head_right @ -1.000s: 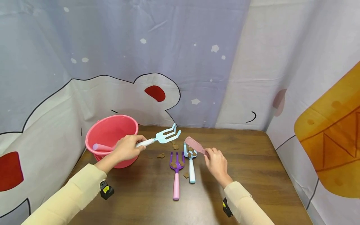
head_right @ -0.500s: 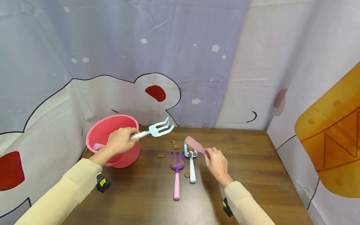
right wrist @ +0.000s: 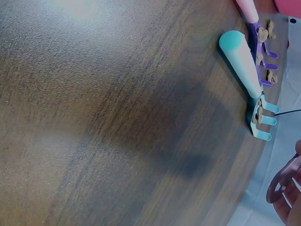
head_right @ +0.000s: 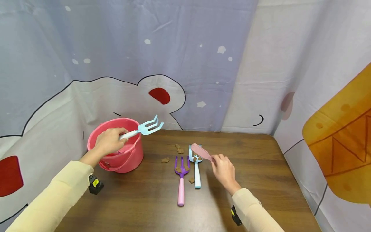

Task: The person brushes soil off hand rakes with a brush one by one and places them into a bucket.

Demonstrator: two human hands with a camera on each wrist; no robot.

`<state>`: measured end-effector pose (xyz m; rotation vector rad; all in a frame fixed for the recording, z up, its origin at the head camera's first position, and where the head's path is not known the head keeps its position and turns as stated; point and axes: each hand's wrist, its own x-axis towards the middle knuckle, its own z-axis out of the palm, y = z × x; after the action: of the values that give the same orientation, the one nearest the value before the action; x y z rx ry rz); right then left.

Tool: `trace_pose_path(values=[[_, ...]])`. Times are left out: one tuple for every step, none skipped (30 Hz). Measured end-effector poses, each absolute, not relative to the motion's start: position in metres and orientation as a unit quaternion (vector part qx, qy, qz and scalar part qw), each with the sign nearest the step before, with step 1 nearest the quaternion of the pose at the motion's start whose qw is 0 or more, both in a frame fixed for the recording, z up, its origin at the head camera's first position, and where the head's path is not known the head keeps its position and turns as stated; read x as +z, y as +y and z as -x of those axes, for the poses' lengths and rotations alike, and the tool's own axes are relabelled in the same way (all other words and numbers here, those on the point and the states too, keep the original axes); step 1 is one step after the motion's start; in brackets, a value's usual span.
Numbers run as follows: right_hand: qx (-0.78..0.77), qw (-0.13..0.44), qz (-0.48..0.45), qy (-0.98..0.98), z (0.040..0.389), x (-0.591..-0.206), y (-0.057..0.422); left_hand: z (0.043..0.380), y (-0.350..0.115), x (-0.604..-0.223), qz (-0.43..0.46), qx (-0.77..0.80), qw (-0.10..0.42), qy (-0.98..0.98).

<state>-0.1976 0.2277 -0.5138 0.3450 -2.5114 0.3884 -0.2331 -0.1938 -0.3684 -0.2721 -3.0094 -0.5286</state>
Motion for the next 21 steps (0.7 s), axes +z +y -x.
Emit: trace_pose_path(values=[[0.145,0.284,-0.129,-0.939,0.197,-0.514,0.228,0.233,-0.196,-0.368,0.086,-0.170,0.037,-0.981],[0.145,0.283,-0.129,-0.939,0.197,-0.515,0.228,0.234,-0.199,-0.368,0.086,-0.167,0.036,-0.982],[0.145,0.282,-0.129,-0.940,0.197,-0.515,0.228,0.235,-0.201,-0.368,0.084,-0.164,0.034,-0.982],[0.144,0.282,-0.129,-0.940,0.197,-0.515,0.228,0.236,-0.204,-0.367,0.084,-0.160,0.034,-0.983],[0.144,0.282,-0.129,-0.940,0.197,-0.515,0.228,0.236,-0.206,-0.367,0.084,-0.157,0.035,-0.983],[0.143,0.282,-0.128,-0.940,0.197,-0.515,0.229,0.237,-0.208,-0.368,0.083,-0.154,0.037,-0.984],[0.142,0.281,-0.128,-0.940,0.197,-0.515,0.229,0.238,-0.210,-0.368,0.083,-0.149,0.040,-0.985],[0.141,0.281,-0.128,-0.941,0.198,-0.515,0.229,0.238,-0.212,-0.368,0.083,-0.145,0.043,-0.985],[0.141,0.281,-0.128,-0.941,0.197,-0.514,0.229,0.238,-0.214,-0.367,0.082,-0.142,0.045,-0.985],[0.140,0.280,-0.128,-0.941,0.197,-0.514,0.230,0.238,-0.215,-0.366,0.084,-0.139,0.049,-0.985],[0.140,0.279,-0.128,-0.941,0.197,-0.514,0.230,0.239,-0.217,-0.365,0.085,-0.137,0.052,-0.986],[0.140,0.278,-0.128,-0.942,0.197,-0.514,0.230,0.239,-0.218,-0.364,0.086,-0.134,0.053,-0.986],[0.139,0.277,-0.128,-0.942,0.197,-0.514,0.230,0.239,-0.220,-0.363,0.088,-0.129,0.055,-0.986],[0.138,0.277,-0.128,-0.942,0.197,-0.514,0.230,0.238,-0.222,-0.362,0.087,-0.126,0.054,-0.987],[0.138,0.276,-0.129,-0.942,0.197,-0.514,0.230,0.239,-0.224,-0.361,0.085,-0.122,0.053,-0.987],[0.137,0.276,-0.129,-0.943,0.197,-0.514,0.231,0.239,-0.226,-0.360,0.083,-0.120,0.052,-0.988],[0.136,0.275,-0.129,-0.943,0.197,-0.514,0.231,0.239,-0.229,-0.359,0.078,-0.119,0.048,-0.989],[0.135,0.276,-0.129,-0.943,0.198,-0.514,0.231,0.239,-0.232,-0.359,0.074,-0.116,0.046,-0.989],[0.135,0.275,-0.129,-0.943,0.197,-0.513,0.231,0.240,-0.235,-0.359,0.069,-0.113,0.044,-0.990],[0.134,0.276,-0.130,-0.943,0.197,-0.513,0.232,0.240,-0.238,-0.359,0.063,-0.112,0.042,-0.991],[0.134,0.277,-0.130,-0.943,0.197,-0.513,0.232,0.241,-0.241,-0.359,0.059,-0.111,0.040,-0.991]])
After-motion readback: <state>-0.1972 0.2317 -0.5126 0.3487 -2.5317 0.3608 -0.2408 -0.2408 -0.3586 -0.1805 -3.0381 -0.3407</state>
